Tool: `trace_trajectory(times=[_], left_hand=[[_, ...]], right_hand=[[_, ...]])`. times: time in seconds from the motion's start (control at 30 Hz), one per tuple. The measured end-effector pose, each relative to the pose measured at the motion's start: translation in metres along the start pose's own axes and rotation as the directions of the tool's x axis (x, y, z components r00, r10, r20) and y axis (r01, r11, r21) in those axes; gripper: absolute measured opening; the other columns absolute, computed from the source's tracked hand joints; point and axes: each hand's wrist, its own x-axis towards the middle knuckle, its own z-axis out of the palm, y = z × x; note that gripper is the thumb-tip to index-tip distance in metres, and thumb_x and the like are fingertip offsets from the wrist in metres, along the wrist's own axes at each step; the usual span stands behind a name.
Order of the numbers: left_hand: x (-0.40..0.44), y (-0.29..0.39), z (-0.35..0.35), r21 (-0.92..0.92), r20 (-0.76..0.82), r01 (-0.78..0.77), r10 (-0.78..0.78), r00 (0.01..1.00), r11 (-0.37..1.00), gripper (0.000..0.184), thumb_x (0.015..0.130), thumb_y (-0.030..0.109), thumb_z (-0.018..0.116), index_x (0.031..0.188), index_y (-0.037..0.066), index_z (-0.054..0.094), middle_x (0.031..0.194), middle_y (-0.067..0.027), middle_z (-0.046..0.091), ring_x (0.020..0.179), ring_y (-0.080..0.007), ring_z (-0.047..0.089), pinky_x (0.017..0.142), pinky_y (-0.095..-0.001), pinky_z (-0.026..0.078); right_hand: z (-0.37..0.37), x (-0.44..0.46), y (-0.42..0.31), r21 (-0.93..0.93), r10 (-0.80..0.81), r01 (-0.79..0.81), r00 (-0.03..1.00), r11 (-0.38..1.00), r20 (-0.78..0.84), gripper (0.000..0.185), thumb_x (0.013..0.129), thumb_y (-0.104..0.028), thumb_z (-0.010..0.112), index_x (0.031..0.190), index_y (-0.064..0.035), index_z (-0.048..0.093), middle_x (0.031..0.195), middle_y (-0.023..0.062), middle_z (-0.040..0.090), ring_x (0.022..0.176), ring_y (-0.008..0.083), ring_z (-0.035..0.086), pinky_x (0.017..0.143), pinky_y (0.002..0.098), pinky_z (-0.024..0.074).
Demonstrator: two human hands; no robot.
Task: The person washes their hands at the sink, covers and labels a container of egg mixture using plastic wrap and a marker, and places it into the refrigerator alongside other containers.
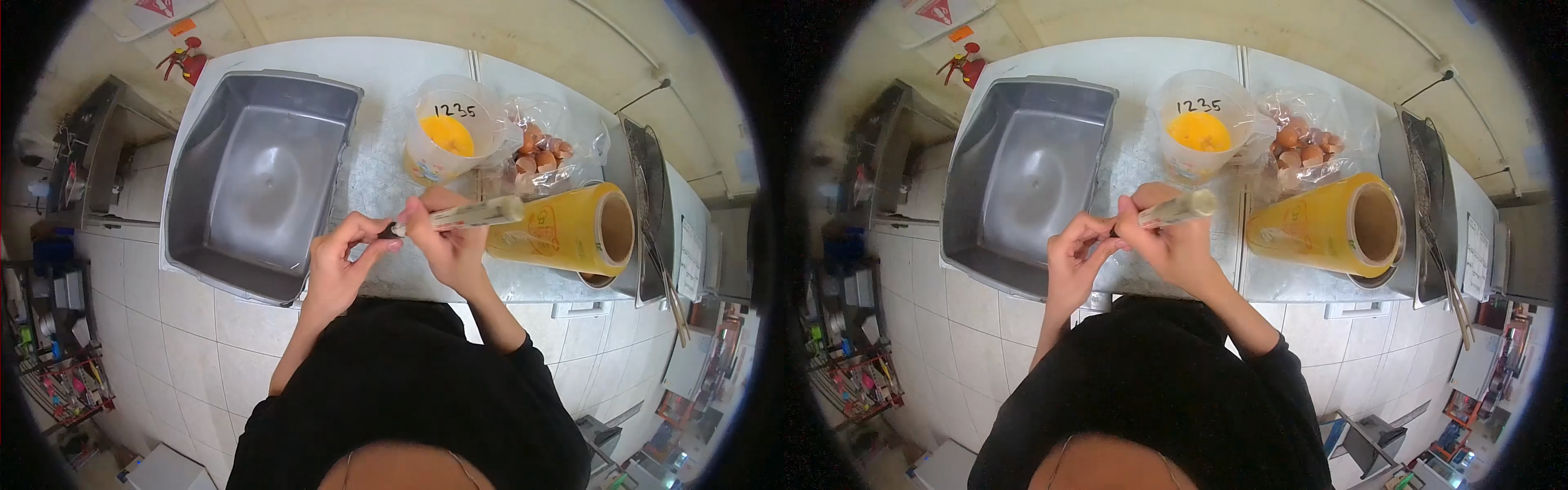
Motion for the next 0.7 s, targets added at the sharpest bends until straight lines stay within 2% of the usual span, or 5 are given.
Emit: trace_trajectory(times=[0.27,0.33,0.43,0.5,0.7], left_hand=[[-0.014,-0.017,0.001,-0.366,0.323,0.384,-0.271,0.907,0.848,0.003,0.081,0.000,0.048,0.081,0.002,0.045,0.077,-0.0083,0.056,0.068,-0.0145,0.057,0.062,-0.0246,0.045],[-0.018,-0.035,0.003,-0.661,0.305,0.430,-0.304,0.903,0.614,0.003,0.083,0.003,0.048,0.081,0.002,0.046,0.080,-0.0079,0.056,0.071,-0.0137,0.055,0.065,-0.0237,0.045],[-0.015,-0.060,-0.016,-0.678,0.272,0.407,-0.305,0.912,0.612,0.003,0.083,0.006,0.048,0.084,0.003,0.046,0.082,-0.0072,0.055,0.072,-0.0127,0.054,0.067,-0.0233,0.044],[-0.013,-0.068,-0.032,-0.650,0.197,0.411,-0.380,0.904,0.639,0.004,0.084,0.006,0.047,0.087,0.004,0.045,0.083,-0.0072,0.056,0.072,-0.0127,0.054,0.067,-0.0235,0.044],[0.026,-0.056,-0.068,-0.552,0.211,0.354,-0.285,0.935,0.755,0.006,0.083,0.008,0.049,0.087,0.006,0.045,0.082,-0.0074,0.058,0.069,-0.0128,0.055,0.063,-0.0222,0.042]], right_hand=[[-0.008,-0.008,0.026,0.010,0.267,-0.305,0.848,0.952,0.457,0.023,0.080,-0.018,0.053,0.066,0.0001,0.054,0.063,0.0024,0.052,0.057,0.0115,0.047,0.051,0.0258,0.0370],[-0.015,0.002,0.039,-0.004,-0.189,0.215,0.863,0.977,0.469,0.036,0.084,-0.035,0.045,0.083,-0.0014,0.056,0.088,0.0072,0.056,0.083,0.0183,0.051,0.071,0.0311,0.0389],[-0.068,0.018,0.088,-0.165,-0.133,0.114,0.985,0.980,-0.109,0.051,0.087,-0.045,0.028,0.110,-0.0028,0.046,0.114,0.0098,0.046,0.109,0.0188,0.037,0.089,0.0327,0.0283],[-0.104,0.045,0.107,-0.310,-0.067,-0.292,0.621,0.905,-0.781,0.040,0.088,-0.034,0.031,0.106,-0.0028,0.048,0.099,0.0075,0.050,0.091,0.0171,0.046,0.080,0.0293,0.0347],[-0.060,0.025,0.093,-0.186,0.223,-0.473,0.681,0.861,-0.698,0.048,0.087,-0.036,0.035,0.101,0.0065,0.051,0.093,0.0126,0.055,0.086,0.0223,0.051,0.075,0.0307,0.0383]])
